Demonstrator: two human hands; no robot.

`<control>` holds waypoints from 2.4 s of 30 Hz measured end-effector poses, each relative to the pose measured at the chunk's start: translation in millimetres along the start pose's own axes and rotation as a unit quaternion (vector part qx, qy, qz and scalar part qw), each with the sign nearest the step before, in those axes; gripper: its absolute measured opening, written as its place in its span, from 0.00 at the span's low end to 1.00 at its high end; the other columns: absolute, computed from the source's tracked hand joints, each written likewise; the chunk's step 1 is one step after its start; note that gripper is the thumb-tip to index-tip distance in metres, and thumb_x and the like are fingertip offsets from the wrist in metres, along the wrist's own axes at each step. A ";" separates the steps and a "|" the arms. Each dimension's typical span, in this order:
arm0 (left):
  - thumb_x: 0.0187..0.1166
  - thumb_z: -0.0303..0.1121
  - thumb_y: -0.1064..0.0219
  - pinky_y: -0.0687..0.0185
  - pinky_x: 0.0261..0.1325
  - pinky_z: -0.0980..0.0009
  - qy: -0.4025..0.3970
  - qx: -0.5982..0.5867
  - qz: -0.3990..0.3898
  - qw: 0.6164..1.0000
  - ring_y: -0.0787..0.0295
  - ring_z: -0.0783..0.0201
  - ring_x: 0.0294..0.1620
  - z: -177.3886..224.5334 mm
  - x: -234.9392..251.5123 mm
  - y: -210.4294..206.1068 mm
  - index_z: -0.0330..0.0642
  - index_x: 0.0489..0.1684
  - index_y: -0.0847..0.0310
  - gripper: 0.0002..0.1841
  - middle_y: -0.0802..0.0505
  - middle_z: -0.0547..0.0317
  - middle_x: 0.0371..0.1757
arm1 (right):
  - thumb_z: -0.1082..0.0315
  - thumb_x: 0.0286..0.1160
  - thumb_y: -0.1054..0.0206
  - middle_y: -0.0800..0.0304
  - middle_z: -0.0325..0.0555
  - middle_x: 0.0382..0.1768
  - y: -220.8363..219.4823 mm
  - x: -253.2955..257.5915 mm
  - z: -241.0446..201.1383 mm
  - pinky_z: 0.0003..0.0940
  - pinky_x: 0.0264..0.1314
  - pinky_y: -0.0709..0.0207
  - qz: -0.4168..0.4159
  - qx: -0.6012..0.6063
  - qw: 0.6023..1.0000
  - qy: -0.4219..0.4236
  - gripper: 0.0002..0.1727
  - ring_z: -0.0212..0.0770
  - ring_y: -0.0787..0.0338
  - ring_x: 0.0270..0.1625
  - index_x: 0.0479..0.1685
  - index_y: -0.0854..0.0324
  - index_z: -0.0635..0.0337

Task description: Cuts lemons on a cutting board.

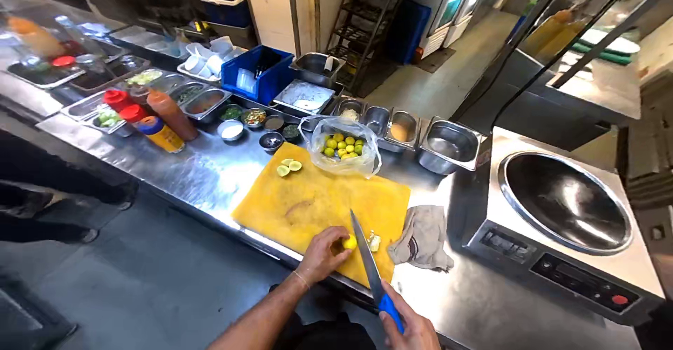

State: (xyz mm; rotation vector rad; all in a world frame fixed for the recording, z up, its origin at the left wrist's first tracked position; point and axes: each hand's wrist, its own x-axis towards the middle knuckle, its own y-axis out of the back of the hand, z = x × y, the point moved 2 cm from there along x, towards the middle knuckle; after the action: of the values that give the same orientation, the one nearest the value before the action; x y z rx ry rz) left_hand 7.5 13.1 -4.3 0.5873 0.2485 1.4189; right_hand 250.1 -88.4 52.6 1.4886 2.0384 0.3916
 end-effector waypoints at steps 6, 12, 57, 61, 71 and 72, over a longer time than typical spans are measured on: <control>0.70 0.33 0.23 0.13 0.68 0.65 -0.010 0.024 0.031 0.999 0.11 0.65 0.64 3.1 -2.1 -3.6 0.41 0.51 0.09 0.13 0.09 0.55 0.62 | 0.69 0.78 0.34 0.04 0.47 0.53 1.3 3.4 -3.5 0.46 0.43 0.08 0.025 -0.033 0.999 0.033 0.33 0.41 0.05 0.34 0.86 0.28 0.48; 0.70 0.32 0.22 0.12 0.66 0.66 -0.011 0.027 0.041 0.999 0.11 0.66 0.62 4.2 -2.0 -6.5 0.43 0.53 0.08 0.14 0.09 0.55 0.61 | 0.66 0.79 0.36 0.04 0.46 0.55 3.3 1.6 -7.1 0.48 0.50 0.10 0.029 -0.080 0.994 0.063 0.31 0.43 0.03 0.42 0.86 0.27 0.47; 0.73 0.33 0.26 0.11 0.57 0.66 0.009 0.059 0.127 0.990 0.11 0.65 0.52 0.2 -9.9 -8.9 0.46 0.50 0.06 0.11 0.10 0.56 0.52 | 0.63 0.82 0.39 0.03 0.50 0.50 10.7 12.8 -2.0 0.50 0.55 0.13 -0.021 -0.151 0.988 0.031 0.31 0.48 0.04 0.47 0.87 0.29 0.42; 0.74 0.31 0.26 0.11 0.61 0.64 -0.012 0.064 0.138 0.988 0.09 0.64 0.55 -2.1 -12.7 -8.6 0.42 0.50 0.08 0.10 0.08 0.54 0.55 | 0.63 0.82 0.40 0.03 0.49 0.49 2.9 27.5 -5.1 0.47 0.55 0.12 0.026 -0.141 0.985 0.096 0.29 0.46 0.04 0.47 0.85 0.26 0.47; 0.73 0.29 0.25 0.11 0.62 0.67 -0.030 0.049 0.154 0.986 0.09 0.66 0.57 -2.7 -12.0 -8.0 0.42 0.47 0.07 0.09 0.07 0.55 0.55 | 0.64 0.79 0.41 0.03 0.47 0.43 -4.9 34.9 -2.2 0.44 0.47 0.10 0.059 -0.125 0.970 0.202 0.28 0.43 0.04 0.39 0.81 0.21 0.51; 0.73 0.29 0.25 0.11 0.63 0.67 -0.031 0.049 0.154 0.986 0.09 0.66 0.57 -3.0 -12.0 -7.9 0.42 0.47 0.07 0.08 0.07 0.56 0.55 | 0.64 0.79 0.41 0.03 0.48 0.41 -6.2 36.0 -3.0 0.44 0.46 0.10 0.062 -0.126 0.969 0.203 0.28 0.43 0.04 0.38 0.81 0.21 0.51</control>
State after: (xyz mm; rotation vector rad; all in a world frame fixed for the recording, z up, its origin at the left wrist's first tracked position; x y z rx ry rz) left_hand 10.8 1.9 -13.1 0.7741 0.1848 1.6891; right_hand 236.0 -56.5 41.5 1.4682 2.1013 1.0404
